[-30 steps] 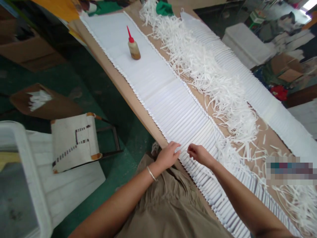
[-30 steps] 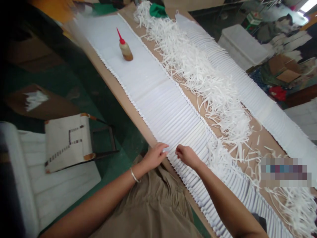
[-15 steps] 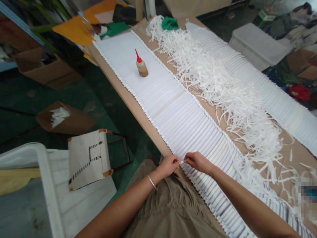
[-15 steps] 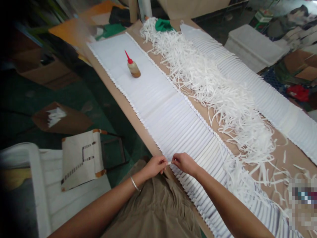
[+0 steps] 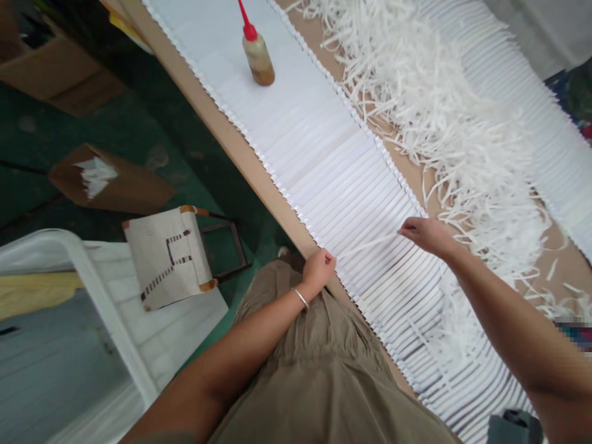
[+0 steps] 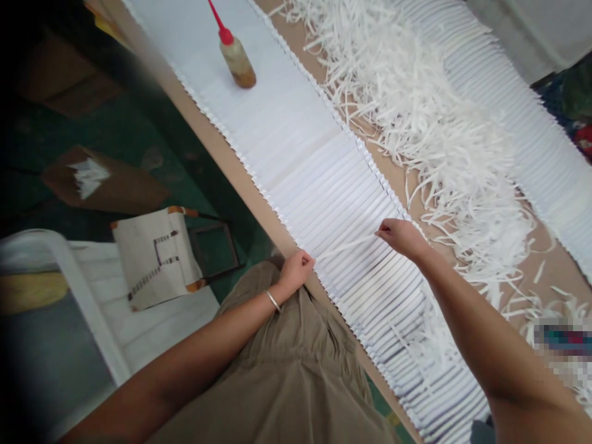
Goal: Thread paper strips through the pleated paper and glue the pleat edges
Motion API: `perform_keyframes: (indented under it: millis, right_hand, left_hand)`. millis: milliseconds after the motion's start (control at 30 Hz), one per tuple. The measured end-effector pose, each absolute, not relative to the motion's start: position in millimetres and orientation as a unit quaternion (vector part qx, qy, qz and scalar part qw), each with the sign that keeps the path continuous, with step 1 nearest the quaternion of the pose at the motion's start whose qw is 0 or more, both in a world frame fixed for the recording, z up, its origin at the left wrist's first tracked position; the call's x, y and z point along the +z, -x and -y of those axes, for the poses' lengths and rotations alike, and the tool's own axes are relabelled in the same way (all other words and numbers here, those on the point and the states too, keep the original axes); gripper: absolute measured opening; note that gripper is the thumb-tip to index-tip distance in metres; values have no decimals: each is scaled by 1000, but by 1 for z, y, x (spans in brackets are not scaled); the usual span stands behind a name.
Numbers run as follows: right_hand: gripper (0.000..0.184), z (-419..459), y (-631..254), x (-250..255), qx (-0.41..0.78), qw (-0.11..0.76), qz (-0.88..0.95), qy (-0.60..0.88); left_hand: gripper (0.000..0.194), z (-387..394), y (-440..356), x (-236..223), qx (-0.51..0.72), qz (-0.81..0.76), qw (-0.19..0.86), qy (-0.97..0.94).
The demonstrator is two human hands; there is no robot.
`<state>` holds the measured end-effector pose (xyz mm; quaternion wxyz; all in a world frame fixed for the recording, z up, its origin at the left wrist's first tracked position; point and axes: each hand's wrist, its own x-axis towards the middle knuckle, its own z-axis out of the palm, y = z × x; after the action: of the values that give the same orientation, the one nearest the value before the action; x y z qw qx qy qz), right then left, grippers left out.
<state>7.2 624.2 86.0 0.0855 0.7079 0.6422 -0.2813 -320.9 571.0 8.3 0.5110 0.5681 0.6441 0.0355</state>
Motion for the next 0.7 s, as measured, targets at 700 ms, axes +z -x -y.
perform_keyframes:
  millis: [700]
  right_hand:
    - [21, -710, -3, 51, -196, 161, -678, -690]
  left_hand:
    - [20, -580, 298, 2, -23, -692, 444, -569]
